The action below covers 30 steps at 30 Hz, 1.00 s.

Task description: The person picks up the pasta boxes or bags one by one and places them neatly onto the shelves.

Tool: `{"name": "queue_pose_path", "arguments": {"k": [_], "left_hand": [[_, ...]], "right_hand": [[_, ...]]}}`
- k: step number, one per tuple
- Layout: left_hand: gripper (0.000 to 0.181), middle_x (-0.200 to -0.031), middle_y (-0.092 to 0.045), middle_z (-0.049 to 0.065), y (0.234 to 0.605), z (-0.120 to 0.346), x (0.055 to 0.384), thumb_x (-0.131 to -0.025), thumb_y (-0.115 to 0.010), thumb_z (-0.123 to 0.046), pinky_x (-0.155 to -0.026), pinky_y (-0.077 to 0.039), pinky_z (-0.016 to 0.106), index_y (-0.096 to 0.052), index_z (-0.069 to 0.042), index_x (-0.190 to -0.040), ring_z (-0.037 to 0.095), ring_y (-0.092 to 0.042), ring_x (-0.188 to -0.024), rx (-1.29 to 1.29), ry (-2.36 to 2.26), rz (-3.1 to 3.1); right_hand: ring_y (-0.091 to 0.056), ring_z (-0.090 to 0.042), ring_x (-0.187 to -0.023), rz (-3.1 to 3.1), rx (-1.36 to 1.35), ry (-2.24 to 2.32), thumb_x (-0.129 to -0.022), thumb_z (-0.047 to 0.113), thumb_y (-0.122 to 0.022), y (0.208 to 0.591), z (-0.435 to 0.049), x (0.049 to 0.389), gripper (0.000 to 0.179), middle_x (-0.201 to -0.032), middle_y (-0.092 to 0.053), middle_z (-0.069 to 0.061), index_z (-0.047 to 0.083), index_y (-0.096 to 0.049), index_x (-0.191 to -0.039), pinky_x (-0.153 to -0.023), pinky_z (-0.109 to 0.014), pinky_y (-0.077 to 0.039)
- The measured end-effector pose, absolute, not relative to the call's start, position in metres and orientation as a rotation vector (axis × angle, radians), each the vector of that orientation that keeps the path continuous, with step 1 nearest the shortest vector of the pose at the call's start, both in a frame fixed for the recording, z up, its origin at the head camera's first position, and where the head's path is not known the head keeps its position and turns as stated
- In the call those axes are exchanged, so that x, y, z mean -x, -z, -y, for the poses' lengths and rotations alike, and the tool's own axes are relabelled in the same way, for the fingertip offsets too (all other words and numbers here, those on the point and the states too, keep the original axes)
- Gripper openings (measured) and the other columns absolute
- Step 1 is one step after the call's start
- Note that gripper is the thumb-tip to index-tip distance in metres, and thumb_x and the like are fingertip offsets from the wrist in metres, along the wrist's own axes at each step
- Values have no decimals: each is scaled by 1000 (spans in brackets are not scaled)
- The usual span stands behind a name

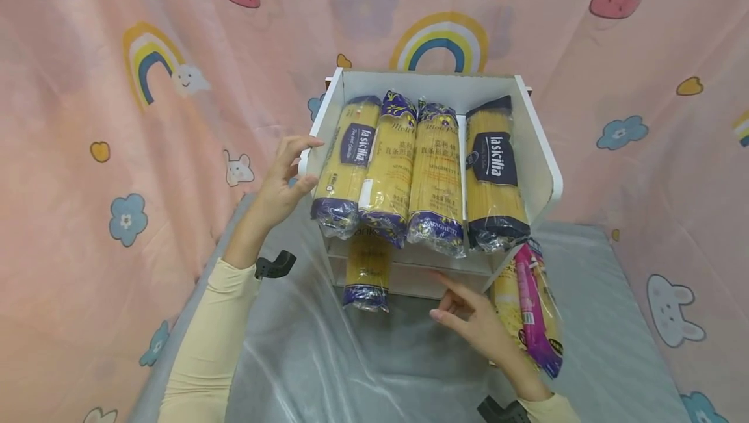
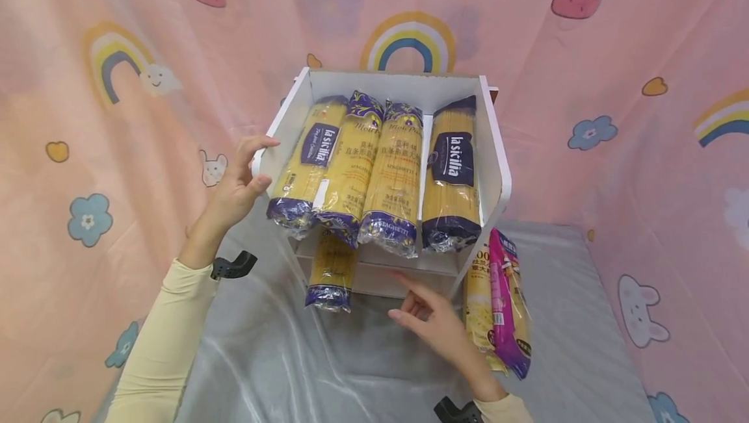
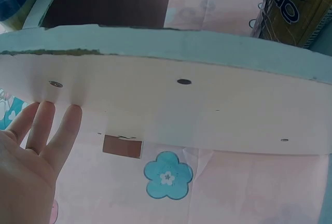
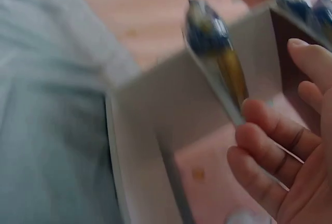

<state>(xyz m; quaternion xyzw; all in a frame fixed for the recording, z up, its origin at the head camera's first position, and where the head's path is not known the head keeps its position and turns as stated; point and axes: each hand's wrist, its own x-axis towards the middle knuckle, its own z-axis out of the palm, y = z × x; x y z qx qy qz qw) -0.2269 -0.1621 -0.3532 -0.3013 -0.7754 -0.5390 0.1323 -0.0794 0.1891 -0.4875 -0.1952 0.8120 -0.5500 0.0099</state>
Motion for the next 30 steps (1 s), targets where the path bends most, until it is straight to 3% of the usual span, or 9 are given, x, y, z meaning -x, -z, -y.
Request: {"name": "queue_pose_path", "arguments": {"k": [5,9,13,15,21,25,30], "left_hand": [[92,-139,-36,17,353,163,226,-80,-52,-81,-101,-39,69,-45,-12,-139,17,-41,-119,866,1547,2264],[91,-138,-36,17,353,163,227,-79,-53,-81,-100,-41,67,-45,-13,-140,19,-42,-118,870,1557,2264],[91,-138,-35,17,353,163,227,-80,-53,-81,-97,-44,62,-45,-13,-140,19,-43,-116,872,1565,2263],[91,-139,-35,18,353,163,227,-80,-54,-80,-96,-45,61,-45,-12,-139,20,-43,-116,875,1571,2255],[90,-138,-35,16,353,164,228,-80,-54,-80,-97,-45,61,-45,-13,-139,20,-43,-117,871,1564,2256],[89,-137,-36,16,353,163,228,-80,-53,-80,-99,-44,62,-46,-15,-140,20,-42,-117,870,1557,2271],[88,-137,-36,16,354,164,228,-81,-52,-80,-99,-43,61,-46,-15,-140,21,-42,-117,875,1551,2272]], "right_hand": [[-57,-10,-60,-2666,379,1673,-96,7,-63,500,-243,73,52,-74,-59,3,12,-49,-146,-56,-26,-50],[-56,-11,-60,-2809,167,1607,-98,10,-61,517,-282,69,51,-74,-60,5,11,-47,-147,-55,-26,-51],[-54,-5,-60,-2953,-193,1490,-99,22,-62,527,-313,65,53,-78,-62,6,14,-46,-148,-50,-24,-48],[-54,-5,-64,-2998,-355,1355,-98,33,-63,530,-325,64,58,-83,-64,0,16,-44,-150,-51,-23,-47],[-56,-28,-91,-2931,-375,921,-93,50,-63,553,-354,67,90,-109,-56,-27,6,-19,-158,-64,-29,-43],[-50,-39,-98,-2847,-432,831,-88,60,-64,565,-362,71,105,-118,-40,-34,5,-9,-158,-69,-44,-47],[-52,-60,-110,-2736,-402,661,-89,69,-53,573,-370,74,109,-132,-39,-51,-2,-5,-156,-85,-63,-48]]}}
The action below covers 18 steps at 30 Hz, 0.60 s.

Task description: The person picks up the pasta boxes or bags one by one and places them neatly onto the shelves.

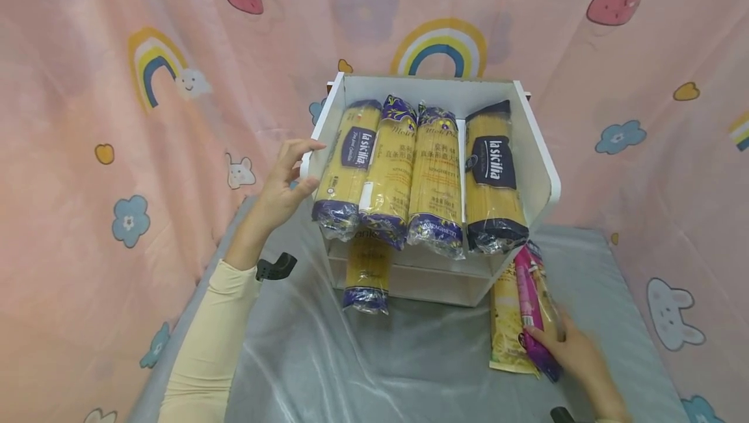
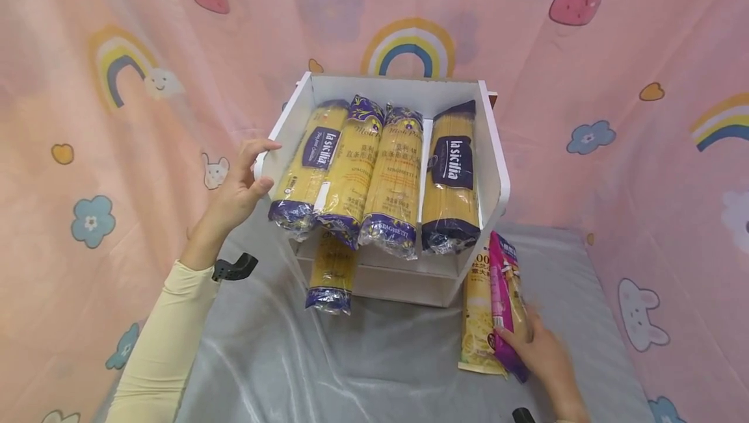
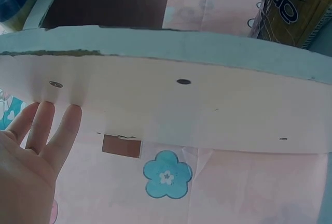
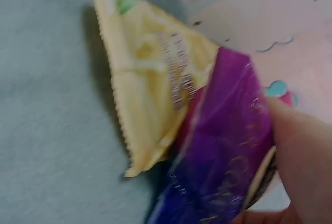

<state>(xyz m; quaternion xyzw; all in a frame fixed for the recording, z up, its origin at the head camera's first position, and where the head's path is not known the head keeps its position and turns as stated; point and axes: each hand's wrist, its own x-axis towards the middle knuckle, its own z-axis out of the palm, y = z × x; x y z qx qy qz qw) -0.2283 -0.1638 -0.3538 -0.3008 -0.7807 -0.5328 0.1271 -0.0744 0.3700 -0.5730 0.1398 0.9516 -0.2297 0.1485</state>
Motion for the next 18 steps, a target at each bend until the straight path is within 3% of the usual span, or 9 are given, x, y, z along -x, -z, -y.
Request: {"name": "queue_pose_path", "arguments": {"k": [2,4,7,10,13,18], "left_hand": [[88,-138,-36,18,355,163,228,-81,-53,-80,-97,-44,61,-45,-14,-140,21,-43,-116,880,1556,2266],[89,-138,-35,18,355,162,228,-80,-53,-80,-97,-44,61,-45,-14,-140,21,-43,-116,877,1556,2259],[89,-138,-36,16,354,161,228,-80,-54,-80,-96,-45,60,-45,-14,-140,20,-44,-117,876,1566,2253],[89,-137,-36,15,354,161,228,-79,-54,-80,-96,-46,60,-46,-15,-140,19,-44,-116,870,1569,2259],[89,-137,-36,16,355,161,228,-79,-53,-81,-97,-45,60,-45,-16,-140,19,-43,-116,865,1559,2275],[90,-138,-36,15,355,162,228,-79,-51,-82,-96,-45,60,-45,-16,-140,20,-42,-116,855,1547,2282]], "right_hand": [[-49,-62,-118,-2686,-351,635,-92,71,-48,575,-373,74,107,-137,-40,-48,-4,-5,-155,-89,-66,-47],[-55,-59,-112,-2688,-336,677,-92,69,-49,575,-374,74,104,-132,-47,-45,-4,-9,-155,-86,-63,-49],[-64,-36,-77,-2762,-323,764,-93,58,-59,576,-376,72,95,-94,-64,-32,-4,-21,-154,-67,-45,-53],[-46,-12,-56,-2857,-302,841,-93,45,-66,576,-377,65,82,-68,-52,-8,-3,-33,-150,-50,-29,-40],[-35,-5,-51,-2954,-297,906,-93,34,-69,577,-379,57,70,-63,-46,0,-2,-42,-146,-46,-23,-32],[-37,-3,-54,-3043,-399,959,-96,29,-66,575,-381,50,59,-70,-55,-7,-2,-48,-142,-47,-23,-32]]}}
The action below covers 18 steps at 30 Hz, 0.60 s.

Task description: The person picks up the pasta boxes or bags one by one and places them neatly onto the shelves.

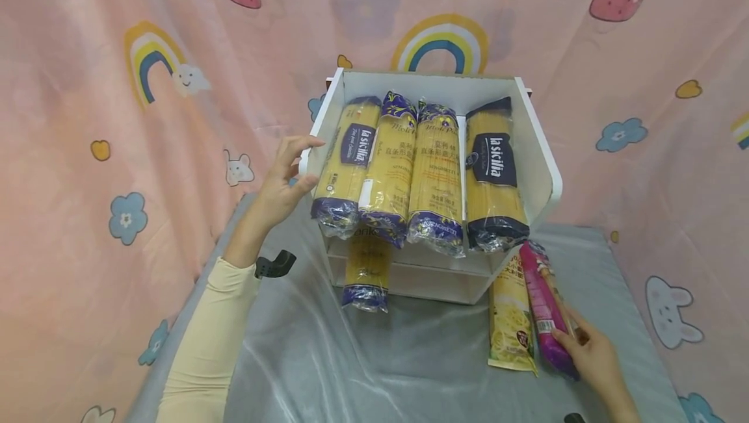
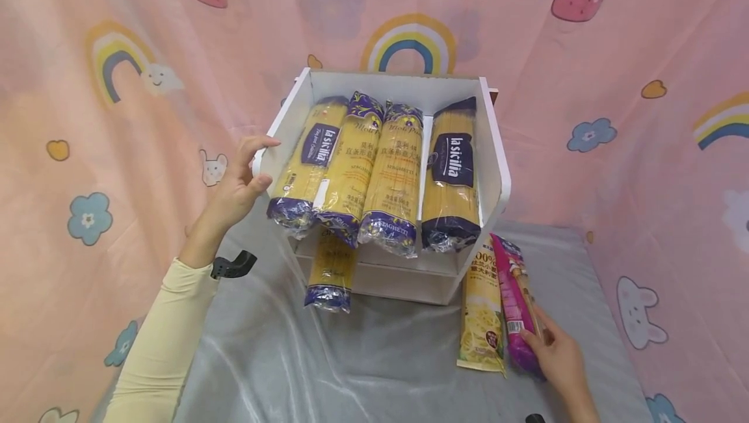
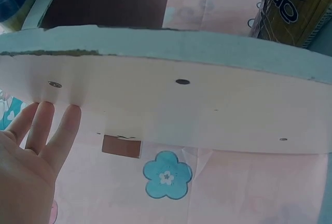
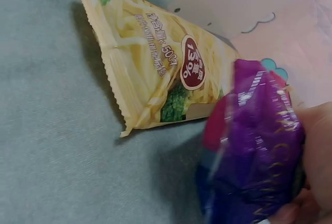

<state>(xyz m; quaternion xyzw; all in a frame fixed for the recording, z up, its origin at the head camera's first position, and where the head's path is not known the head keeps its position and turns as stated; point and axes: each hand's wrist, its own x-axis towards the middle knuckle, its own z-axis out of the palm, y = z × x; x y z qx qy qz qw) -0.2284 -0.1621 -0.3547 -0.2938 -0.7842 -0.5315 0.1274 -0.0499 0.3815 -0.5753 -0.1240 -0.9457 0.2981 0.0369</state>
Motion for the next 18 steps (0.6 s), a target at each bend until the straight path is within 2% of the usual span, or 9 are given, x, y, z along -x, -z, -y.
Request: {"name": "queue_pose_path", "arguments": {"k": [4,6,10,13,18], "left_hand": [[89,-138,-37,15,354,162,228,-80,-51,-82,-101,-42,64,-45,-17,-141,21,-41,-118,853,1530,2290],[88,-138,-37,15,354,162,229,-80,-51,-82,-101,-42,64,-46,-18,-141,21,-42,-118,855,1530,2293],[89,-137,-36,16,354,162,228,-79,-52,-82,-97,-44,62,-45,-18,-141,21,-43,-116,856,1540,2290],[89,-137,-36,16,355,162,229,-80,-51,-82,-98,-44,62,-45,-17,-141,20,-43,-116,856,1540,2289],[88,-137,-37,15,354,163,228,-81,-51,-81,-99,-43,63,-45,-17,-141,19,-42,-116,859,1527,2292]], "right_hand": [[-41,-2,-56,2841,534,-963,-96,27,-65,571,-380,49,58,-77,-61,-11,-1,-47,-144,-46,-22,-37],[-44,0,-56,2787,601,-1007,-95,25,-66,566,-378,50,58,-78,-63,-10,0,-47,-144,-46,-21,-40],[-48,3,-56,2694,674,-1101,-94,29,-67,549,-376,55,62,-74,-61,6,4,-46,-147,-47,-19,-44],[-49,5,-58,2653,683,-1135,-94,34,-67,529,-377,59,65,-71,-52,21,7,-43,-149,-47,-18,-45],[-50,9,-59,2559,594,-1199,-93,26,-70,485,-379,67,62,-70,-48,31,13,-45,-148,-47,-13,-47]]}}
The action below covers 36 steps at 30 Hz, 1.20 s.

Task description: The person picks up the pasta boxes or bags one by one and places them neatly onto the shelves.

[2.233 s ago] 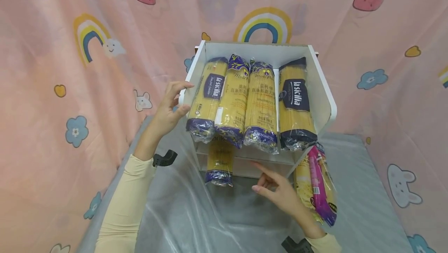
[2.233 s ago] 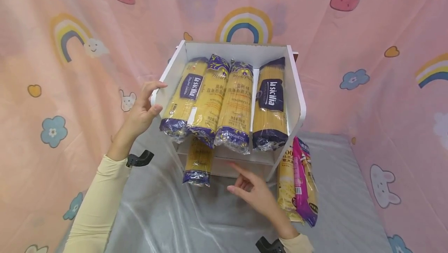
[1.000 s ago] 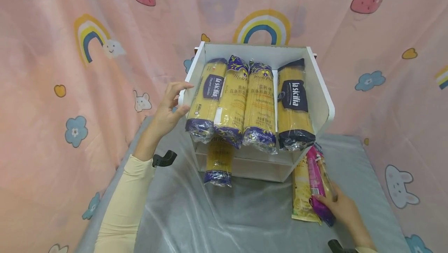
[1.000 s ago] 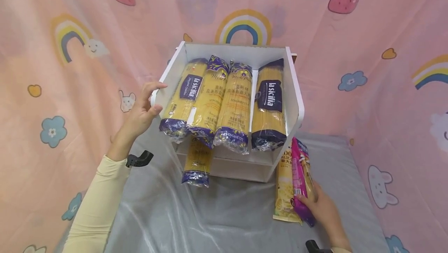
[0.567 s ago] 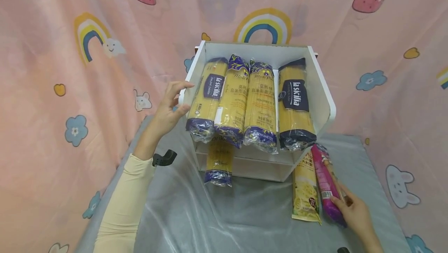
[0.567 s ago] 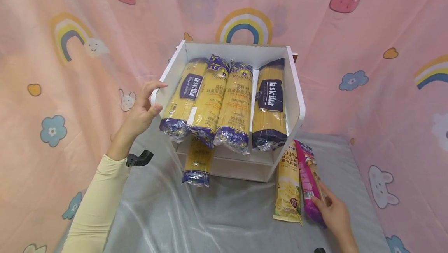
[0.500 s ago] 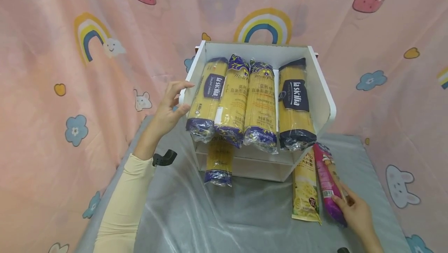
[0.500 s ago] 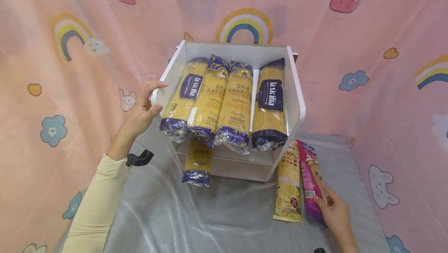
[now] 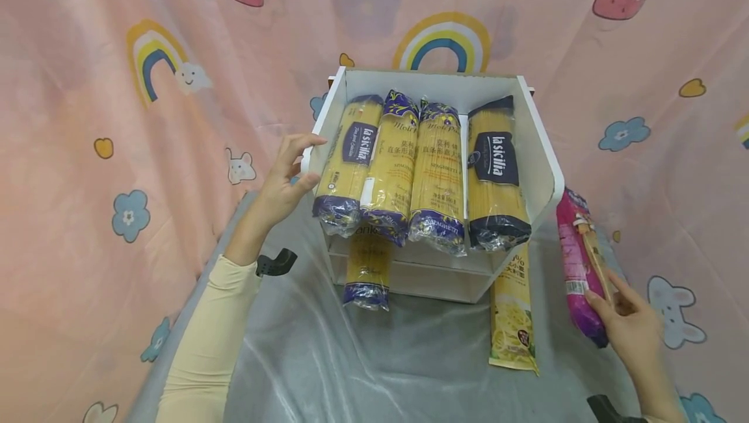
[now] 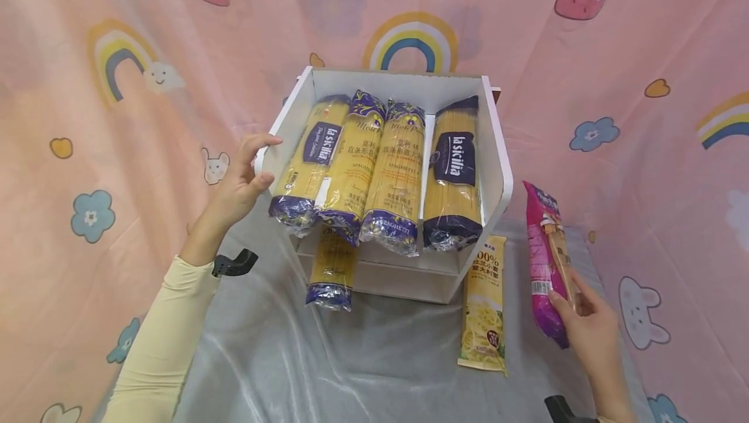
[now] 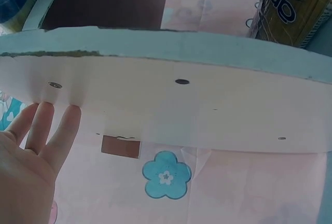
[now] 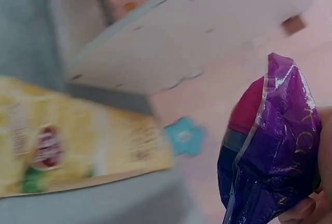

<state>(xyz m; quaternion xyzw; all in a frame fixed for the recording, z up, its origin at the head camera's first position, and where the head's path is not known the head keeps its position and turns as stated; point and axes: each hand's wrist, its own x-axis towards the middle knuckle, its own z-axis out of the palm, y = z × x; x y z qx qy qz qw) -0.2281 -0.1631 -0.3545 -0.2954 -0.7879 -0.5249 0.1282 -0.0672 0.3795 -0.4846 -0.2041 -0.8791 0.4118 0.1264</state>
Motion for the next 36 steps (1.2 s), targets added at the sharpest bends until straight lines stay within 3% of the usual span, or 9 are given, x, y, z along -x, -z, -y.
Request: {"name": "queue_pose_path", "arguments": {"k": [6,15,22,36], "left_hand": [[88,-137,-37,16,353,162,227,-81,-50,-81,-100,-42,65,-45,-16,-141,21,-41,-118,867,1513,2289],[87,-137,-37,17,353,163,227,-82,-48,-81,-104,-37,69,-45,-16,-141,26,-39,-123,875,1501,2290],[88,-137,-37,17,354,163,227,-82,-49,-81,-105,-36,70,-45,-16,-140,27,-38,-126,876,1504,2281],[88,-138,-36,16,352,163,225,-82,-49,-80,-106,-35,70,-45,-16,-141,27,-38,-128,881,1509,2288]], "right_hand": [[-51,12,-59,2466,534,-1233,-90,22,-73,425,-380,78,61,-74,-51,33,17,-49,-146,-48,-7,-47],[-55,14,-66,2341,430,-1252,-90,12,-72,359,-366,93,57,-82,-55,26,18,-53,-143,-54,-1,-45],[-54,11,-71,2377,310,-1227,-92,16,-69,324,-356,100,57,-89,-53,18,27,-51,-145,-53,-3,-47],[-53,1,-79,2401,172,-1251,-93,16,-69,278,-325,107,55,-92,-55,15,29,-52,-143,-56,-6,-49]]}}
